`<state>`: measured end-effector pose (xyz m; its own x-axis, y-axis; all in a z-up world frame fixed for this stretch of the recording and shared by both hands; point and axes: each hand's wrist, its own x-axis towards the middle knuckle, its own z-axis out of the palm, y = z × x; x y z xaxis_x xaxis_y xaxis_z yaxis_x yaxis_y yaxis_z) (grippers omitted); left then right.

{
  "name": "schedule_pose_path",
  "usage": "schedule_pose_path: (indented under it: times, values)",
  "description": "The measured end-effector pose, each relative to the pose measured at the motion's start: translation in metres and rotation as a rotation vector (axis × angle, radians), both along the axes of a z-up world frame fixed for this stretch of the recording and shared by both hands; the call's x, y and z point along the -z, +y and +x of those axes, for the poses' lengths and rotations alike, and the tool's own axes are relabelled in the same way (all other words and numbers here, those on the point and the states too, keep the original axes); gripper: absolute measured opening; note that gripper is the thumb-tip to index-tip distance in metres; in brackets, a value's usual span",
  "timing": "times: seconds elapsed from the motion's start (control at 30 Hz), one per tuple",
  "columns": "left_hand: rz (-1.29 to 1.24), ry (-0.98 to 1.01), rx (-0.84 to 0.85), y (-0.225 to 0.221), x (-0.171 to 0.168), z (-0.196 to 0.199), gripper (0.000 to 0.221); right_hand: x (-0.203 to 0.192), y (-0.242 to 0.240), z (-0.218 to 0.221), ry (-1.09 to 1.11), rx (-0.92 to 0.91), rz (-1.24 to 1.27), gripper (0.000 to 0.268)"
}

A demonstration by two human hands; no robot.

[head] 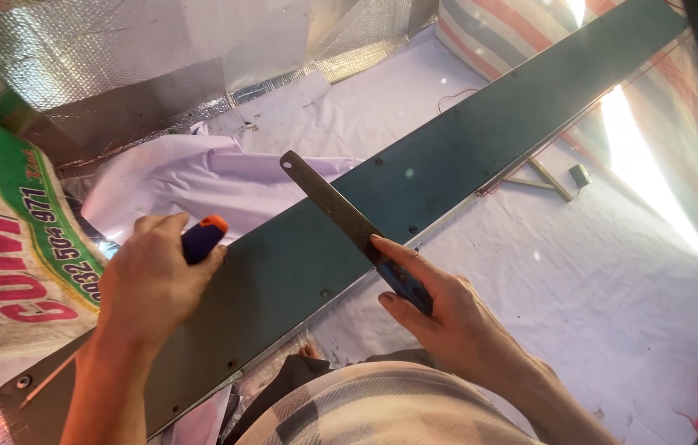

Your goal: The person is using a screwdriver to fasten screws into a metal frame and using a metal bar to align or prepare the frame components.

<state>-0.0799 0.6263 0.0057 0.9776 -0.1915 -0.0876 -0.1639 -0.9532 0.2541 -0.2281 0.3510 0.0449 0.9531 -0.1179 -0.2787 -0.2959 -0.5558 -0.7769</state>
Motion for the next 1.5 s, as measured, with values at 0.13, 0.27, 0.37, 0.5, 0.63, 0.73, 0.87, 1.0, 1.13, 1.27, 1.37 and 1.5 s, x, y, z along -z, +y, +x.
schedule_pose_path:
  times: [0.13,0.27,0.37,0.5,0.63,0.73,0.87,1.0,1.13,1.27,1.37,1.5]
  values:
    - [0.113,0.174,-0.023,0.002,-0.009,0.015,0.041,-0.001,-0.004,0.000,0.036,0.027,0.003,0.064]
    - [0.142,0.410,-0.051,-0.002,-0.009,0.019,0.040,-0.002,-0.006,0.004,0.022,0.026,0.009,0.063]
    - [0.093,0.450,-0.052,-0.002,-0.012,0.020,0.037,0.001,-0.002,0.010,0.066,0.063,-0.007,0.072]
    - [0.004,0.565,-0.123,-0.003,-0.014,0.026,0.039,0.006,0.004,0.022,0.091,0.182,0.149,0.095]
    - [0.015,0.466,-0.060,-0.006,-0.014,0.017,0.042,0.036,0.007,0.031,0.068,0.187,0.310,0.086]
    - [-0.038,0.415,-0.066,-0.001,-0.009,0.014,0.042,0.050,0.018,0.039,0.038,0.135,0.301,0.072]
    - [-0.008,0.362,-0.066,-0.001,-0.004,0.010,0.038,0.072,0.025,0.048,0.056,0.064,0.308,0.041]
    - [0.028,0.348,-0.071,0.000,0.002,0.010,0.033,0.092,0.036,0.055,0.101,0.165,0.438,0.036]
    - [0.098,0.363,-0.053,-0.005,0.009,0.010,0.030,0.080,0.031,0.060,0.126,0.181,0.427,0.034]
    - [0.122,0.334,0.008,-0.009,0.018,0.021,0.028,0.058,0.033,0.061,0.348,0.117,0.403,0.037]
    - [0.170,0.337,0.035,-0.012,0.017,0.018,0.027,0.049,0.034,0.059,0.426,0.187,0.545,0.040]
    - [0.192,0.339,0.045,-0.012,0.024,0.020,0.027,0.049,0.033,0.059,0.447,0.203,0.647,0.040]
